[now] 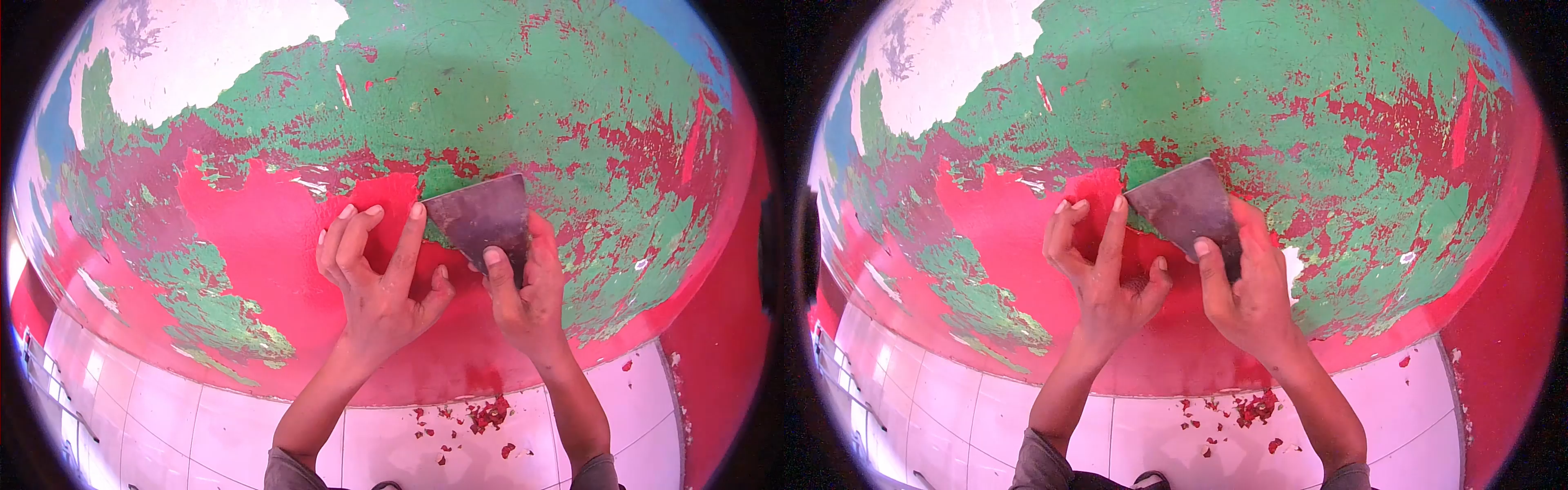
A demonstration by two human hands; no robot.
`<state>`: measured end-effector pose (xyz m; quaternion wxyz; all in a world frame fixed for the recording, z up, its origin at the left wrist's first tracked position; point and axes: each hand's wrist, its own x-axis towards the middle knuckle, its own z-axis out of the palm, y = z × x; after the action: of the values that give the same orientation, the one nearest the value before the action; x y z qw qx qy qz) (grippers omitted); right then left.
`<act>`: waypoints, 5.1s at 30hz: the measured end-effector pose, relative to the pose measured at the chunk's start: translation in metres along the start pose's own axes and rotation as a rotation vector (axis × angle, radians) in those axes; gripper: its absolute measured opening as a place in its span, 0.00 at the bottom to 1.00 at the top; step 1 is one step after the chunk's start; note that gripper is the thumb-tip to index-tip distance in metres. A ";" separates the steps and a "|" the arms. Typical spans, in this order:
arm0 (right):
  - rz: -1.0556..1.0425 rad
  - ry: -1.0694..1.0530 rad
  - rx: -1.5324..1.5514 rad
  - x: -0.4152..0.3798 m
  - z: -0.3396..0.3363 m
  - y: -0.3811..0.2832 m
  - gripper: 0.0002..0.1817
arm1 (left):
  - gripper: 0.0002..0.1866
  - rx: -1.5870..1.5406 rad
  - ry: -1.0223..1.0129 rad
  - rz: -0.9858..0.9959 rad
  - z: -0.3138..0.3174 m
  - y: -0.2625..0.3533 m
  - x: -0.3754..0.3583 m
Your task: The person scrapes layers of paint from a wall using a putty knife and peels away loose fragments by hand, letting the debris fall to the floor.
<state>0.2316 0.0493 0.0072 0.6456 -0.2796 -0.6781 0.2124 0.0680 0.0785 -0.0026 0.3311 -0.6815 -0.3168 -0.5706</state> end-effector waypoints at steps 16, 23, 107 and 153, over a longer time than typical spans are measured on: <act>-0.043 0.073 0.034 0.000 0.012 -0.001 0.23 | 0.32 0.089 -0.028 -0.030 -0.003 0.002 0.006; 0.093 0.072 0.143 0.001 0.017 -0.008 0.22 | 0.35 0.111 -0.085 -0.009 -0.010 0.003 0.010; 0.111 0.084 0.191 0.000 0.016 -0.009 0.24 | 0.31 -0.076 0.075 -0.071 -0.007 -0.010 0.021; 0.237 0.111 0.375 0.000 0.032 -0.022 0.20 | 0.30 0.066 0.012 0.023 -0.014 -0.015 0.033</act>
<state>0.1971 0.0350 0.0193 0.6931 -0.2436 -0.5527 0.3934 0.0526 0.0774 0.0329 0.3620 -0.6704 -0.3254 -0.5600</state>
